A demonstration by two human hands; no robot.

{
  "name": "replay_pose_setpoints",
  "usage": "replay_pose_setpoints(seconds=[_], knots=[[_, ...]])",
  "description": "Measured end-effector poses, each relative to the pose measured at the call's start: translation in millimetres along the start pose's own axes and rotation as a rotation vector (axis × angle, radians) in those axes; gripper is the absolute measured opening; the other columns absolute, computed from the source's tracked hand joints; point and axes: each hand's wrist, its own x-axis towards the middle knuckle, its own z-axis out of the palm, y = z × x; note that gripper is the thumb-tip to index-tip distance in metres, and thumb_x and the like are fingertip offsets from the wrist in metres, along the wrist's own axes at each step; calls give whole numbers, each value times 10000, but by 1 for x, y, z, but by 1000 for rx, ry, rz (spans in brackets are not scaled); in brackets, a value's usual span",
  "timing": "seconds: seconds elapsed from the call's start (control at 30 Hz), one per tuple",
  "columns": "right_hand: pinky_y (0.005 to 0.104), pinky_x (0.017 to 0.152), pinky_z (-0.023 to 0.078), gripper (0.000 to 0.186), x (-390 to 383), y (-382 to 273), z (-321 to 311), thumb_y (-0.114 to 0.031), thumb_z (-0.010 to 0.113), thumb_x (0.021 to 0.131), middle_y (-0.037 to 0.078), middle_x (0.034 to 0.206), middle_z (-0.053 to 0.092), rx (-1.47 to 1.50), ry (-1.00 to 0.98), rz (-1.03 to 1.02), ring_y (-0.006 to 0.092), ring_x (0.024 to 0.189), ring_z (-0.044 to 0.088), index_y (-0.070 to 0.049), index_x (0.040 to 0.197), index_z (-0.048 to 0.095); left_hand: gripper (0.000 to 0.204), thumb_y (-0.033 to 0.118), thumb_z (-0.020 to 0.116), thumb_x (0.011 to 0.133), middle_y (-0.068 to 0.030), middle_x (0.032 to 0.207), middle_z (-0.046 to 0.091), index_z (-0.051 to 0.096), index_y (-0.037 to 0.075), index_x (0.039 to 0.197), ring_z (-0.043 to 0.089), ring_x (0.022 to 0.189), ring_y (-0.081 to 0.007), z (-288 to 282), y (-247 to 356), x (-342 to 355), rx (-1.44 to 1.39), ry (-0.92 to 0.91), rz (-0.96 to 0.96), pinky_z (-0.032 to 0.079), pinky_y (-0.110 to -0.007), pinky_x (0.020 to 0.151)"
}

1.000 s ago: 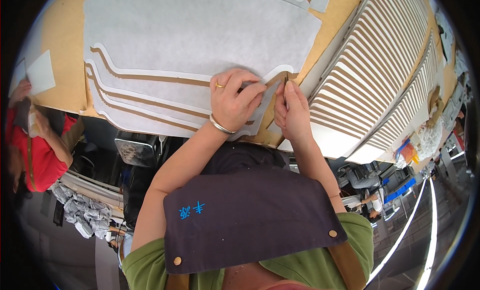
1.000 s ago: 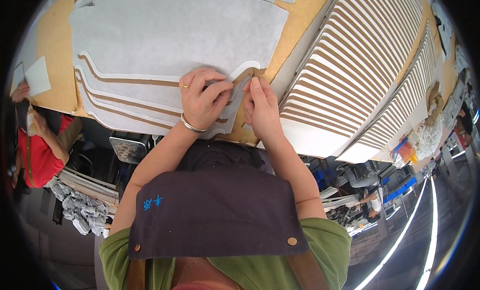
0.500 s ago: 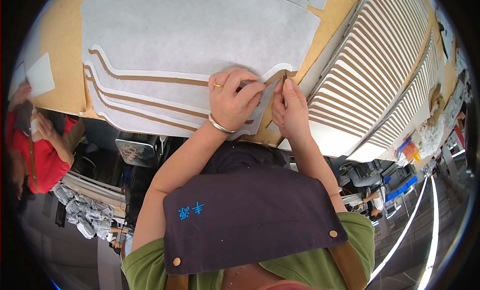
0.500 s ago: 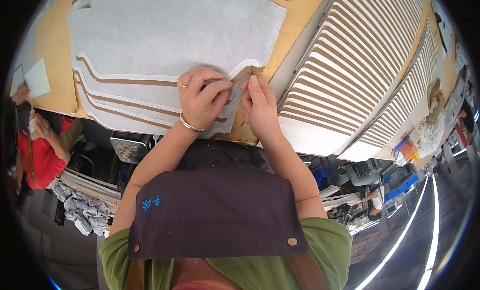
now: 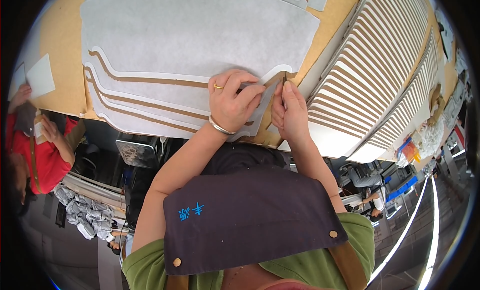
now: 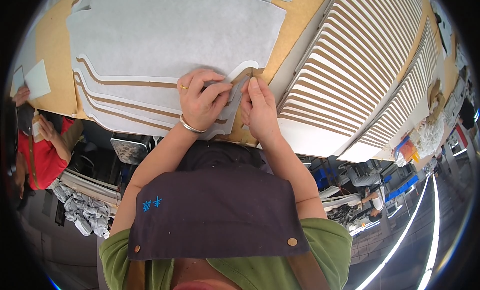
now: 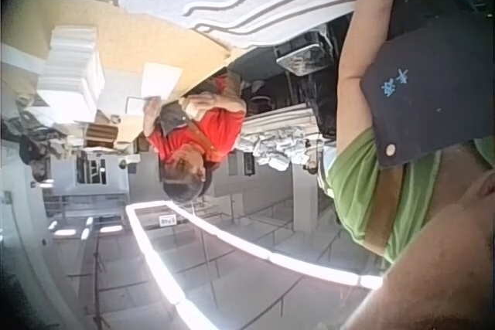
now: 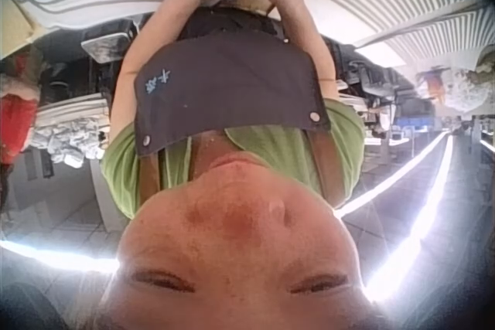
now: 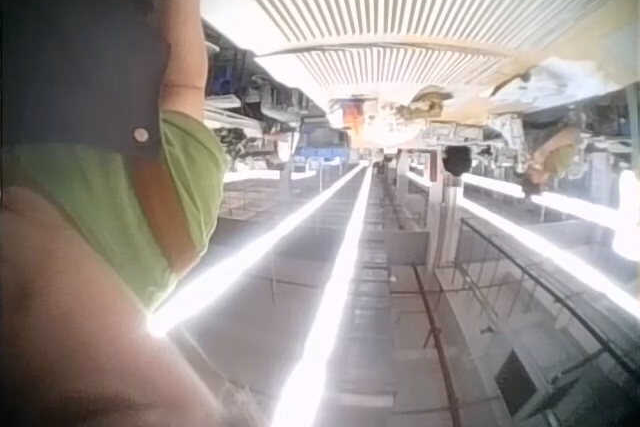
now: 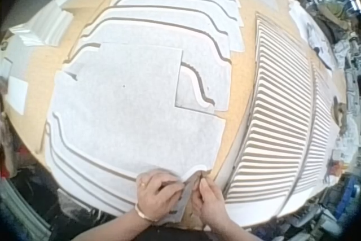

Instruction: The person is trimming the edges of leather components or templates using a small hand-held blade at an industrial workstation.

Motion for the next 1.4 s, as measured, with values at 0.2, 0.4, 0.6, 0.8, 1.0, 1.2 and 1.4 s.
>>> replay_pose_setpoints(seconds=[0.2,0.4,0.6,0.8,1.0,1.2,1.4], knots=[[203,314,186,247,-2,-1,1,-299,344,945,-38,461,304,3,17,33,47,339,221,-91,844,431,239,78,706,542,40,880,554,626,187,740,514,870,-175,0,0,0,-1,-3,-2,315,-316,737],[204,323,205,266,-9,2,0,-312,354,941,-43,470,297,-37,51,44,48,350,235,-80,839,433,238,78,706,539,39,876,558,627,184,737,517,863,-176,-2,0,2,-9,-3,0,315,-316,733],[202,321,178,260,-3,0,3,-304,312,949,-33,467,300,-110,30,19,49,346,211,-88,866,430,236,75,703,533,38,870,560,627,179,731,522,844,-178,-1,0,2,-11,0,1,320,-314,720],[201,316,173,254,0,-1,3,-298,321,951,-35,466,298,-100,8,18,47,344,202,-88,860,431,234,75,701,535,40,869,559,628,179,731,522,843,-175,-1,0,1,-6,8,2,320,-313,716],[199,314,174,258,0,-1,3,-304,328,949,-34,466,299,-76,7,12,45,344,207,-88,857,434,233,75,702,536,45,871,557,627,183,728,519,846,-170,-1,0,2,-4,4,-2,314,-311,719],[206,319,187,267,0,-1,3,-309,362,943,-44,465,296,-33,3,16,39,348,213,-75,834,431,234,78,705,537,46,875,555,627,185,730,516,856,-168,-1,0,1,-5,2,-4,311,-311,726],[206,316,182,264,0,-1,3,-308,362,944,-45,464,296,-36,2,13,38,346,216,-79,829,428,237,80,706,537,46,874,556,630,184,735,518,858,-168,-1,0,1,-9,-7,-8,309,-311,727]])
